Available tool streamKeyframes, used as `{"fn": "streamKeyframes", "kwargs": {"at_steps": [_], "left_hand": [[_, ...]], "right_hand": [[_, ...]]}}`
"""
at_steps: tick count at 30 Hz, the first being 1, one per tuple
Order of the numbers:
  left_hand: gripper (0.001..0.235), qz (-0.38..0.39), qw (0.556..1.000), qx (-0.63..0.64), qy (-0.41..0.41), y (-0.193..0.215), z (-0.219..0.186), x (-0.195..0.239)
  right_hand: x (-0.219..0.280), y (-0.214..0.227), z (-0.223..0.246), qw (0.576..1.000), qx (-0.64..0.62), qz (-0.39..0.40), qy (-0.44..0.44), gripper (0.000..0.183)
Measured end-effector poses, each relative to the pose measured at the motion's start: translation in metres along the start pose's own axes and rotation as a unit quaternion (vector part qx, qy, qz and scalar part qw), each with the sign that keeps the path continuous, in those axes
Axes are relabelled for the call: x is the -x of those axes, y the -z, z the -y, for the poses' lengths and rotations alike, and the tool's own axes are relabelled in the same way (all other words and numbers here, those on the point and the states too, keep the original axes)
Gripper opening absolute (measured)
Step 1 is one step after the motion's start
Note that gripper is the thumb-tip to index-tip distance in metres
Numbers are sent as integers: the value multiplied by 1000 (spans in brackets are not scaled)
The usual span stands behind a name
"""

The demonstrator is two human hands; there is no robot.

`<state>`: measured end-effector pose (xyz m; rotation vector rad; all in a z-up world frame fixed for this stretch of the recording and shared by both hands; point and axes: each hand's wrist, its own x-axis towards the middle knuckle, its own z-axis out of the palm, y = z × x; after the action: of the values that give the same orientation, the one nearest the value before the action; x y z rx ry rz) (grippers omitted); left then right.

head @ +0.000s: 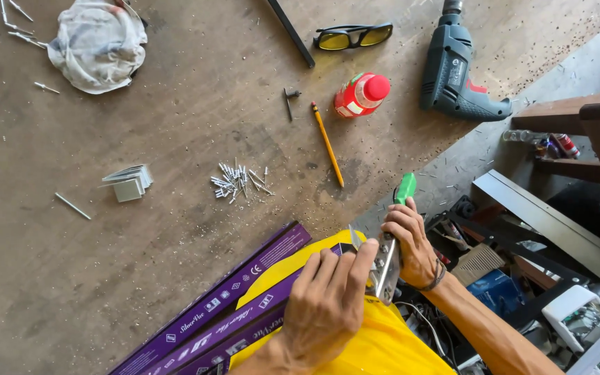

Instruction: Marking a component with a pencil and then using a hand riveter and power drill to attach it to a profile on a workbench.

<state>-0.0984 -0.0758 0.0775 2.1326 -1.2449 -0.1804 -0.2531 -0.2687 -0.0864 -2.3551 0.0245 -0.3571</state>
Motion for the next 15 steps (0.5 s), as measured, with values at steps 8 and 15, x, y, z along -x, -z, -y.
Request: {"fn": "streamKeyframes", "kwargs": {"at_steps": [8, 15], "left_hand": [[24, -10, 995, -94, -22, 10, -11, -2], [23, -19, 994, -108, -27, 12, -12, -5]], "right_hand": [[-15, -3, 1, 999, -24, -27, 22, 23], [-14, -6, 0, 998, -23, -40, 32, 29]]}}
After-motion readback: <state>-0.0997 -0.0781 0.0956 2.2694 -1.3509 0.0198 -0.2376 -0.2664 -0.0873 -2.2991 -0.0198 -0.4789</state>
